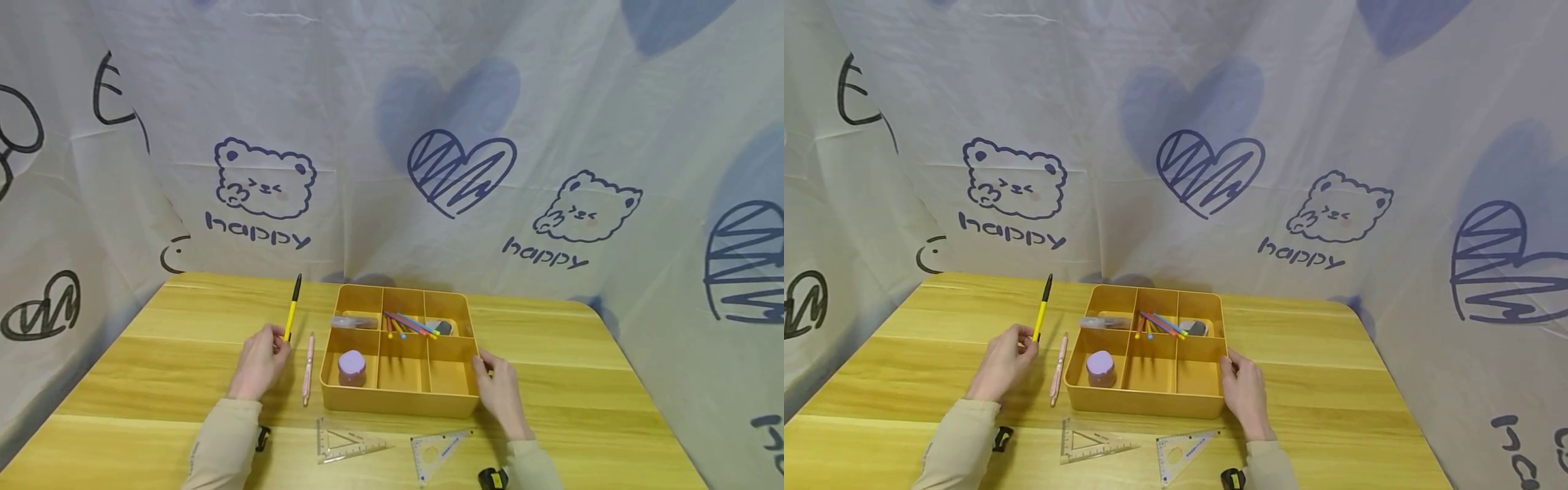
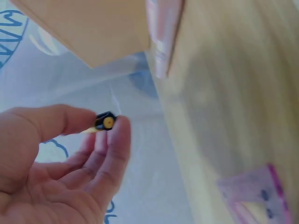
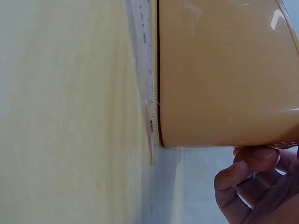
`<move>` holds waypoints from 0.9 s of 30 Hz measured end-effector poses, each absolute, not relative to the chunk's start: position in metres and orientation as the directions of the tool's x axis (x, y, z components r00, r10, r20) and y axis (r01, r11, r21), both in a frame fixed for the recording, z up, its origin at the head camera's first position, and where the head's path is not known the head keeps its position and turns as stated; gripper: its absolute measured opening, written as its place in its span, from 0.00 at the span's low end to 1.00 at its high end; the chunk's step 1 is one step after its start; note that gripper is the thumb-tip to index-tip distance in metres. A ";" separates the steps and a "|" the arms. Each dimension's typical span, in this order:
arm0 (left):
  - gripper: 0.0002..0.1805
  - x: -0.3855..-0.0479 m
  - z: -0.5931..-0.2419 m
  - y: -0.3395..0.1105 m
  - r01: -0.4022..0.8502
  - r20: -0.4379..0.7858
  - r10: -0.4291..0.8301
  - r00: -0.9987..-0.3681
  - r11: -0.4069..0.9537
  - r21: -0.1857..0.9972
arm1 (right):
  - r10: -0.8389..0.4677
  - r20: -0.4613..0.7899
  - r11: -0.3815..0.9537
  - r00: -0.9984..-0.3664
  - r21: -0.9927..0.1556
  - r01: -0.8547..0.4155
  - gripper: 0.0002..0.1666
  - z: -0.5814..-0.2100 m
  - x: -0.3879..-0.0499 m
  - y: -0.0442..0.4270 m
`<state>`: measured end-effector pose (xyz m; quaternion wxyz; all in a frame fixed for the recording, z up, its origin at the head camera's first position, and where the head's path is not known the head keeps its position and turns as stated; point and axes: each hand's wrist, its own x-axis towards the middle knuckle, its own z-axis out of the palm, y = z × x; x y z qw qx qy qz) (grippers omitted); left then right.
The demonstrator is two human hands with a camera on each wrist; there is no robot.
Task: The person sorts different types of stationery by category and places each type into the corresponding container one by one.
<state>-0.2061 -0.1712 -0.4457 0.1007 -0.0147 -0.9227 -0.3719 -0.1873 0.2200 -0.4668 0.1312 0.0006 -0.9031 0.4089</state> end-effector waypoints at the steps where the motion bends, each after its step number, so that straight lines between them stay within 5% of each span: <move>1: 0.14 -0.206 -0.444 -0.170 0.117 0.220 -0.051 -0.974 0.720 0.684 | 0.105 0.236 0.667 -0.966 -0.737 -0.107 0.19 -0.467 -0.187 0.220; 16: 0.12 -0.200 -0.420 -0.145 0.486 0.604 0.024 -0.797 0.620 0.616 | 0.099 0.249 0.674 -0.963 -0.729 -0.119 0.20 -0.468 -0.189 0.221; 27: 0.15 -0.190 -0.405 -0.129 0.739 0.836 0.063 -0.545 0.506 0.444 | 0.098 0.249 0.669 -0.964 -0.733 -0.122 0.20 -0.469 -0.189 0.221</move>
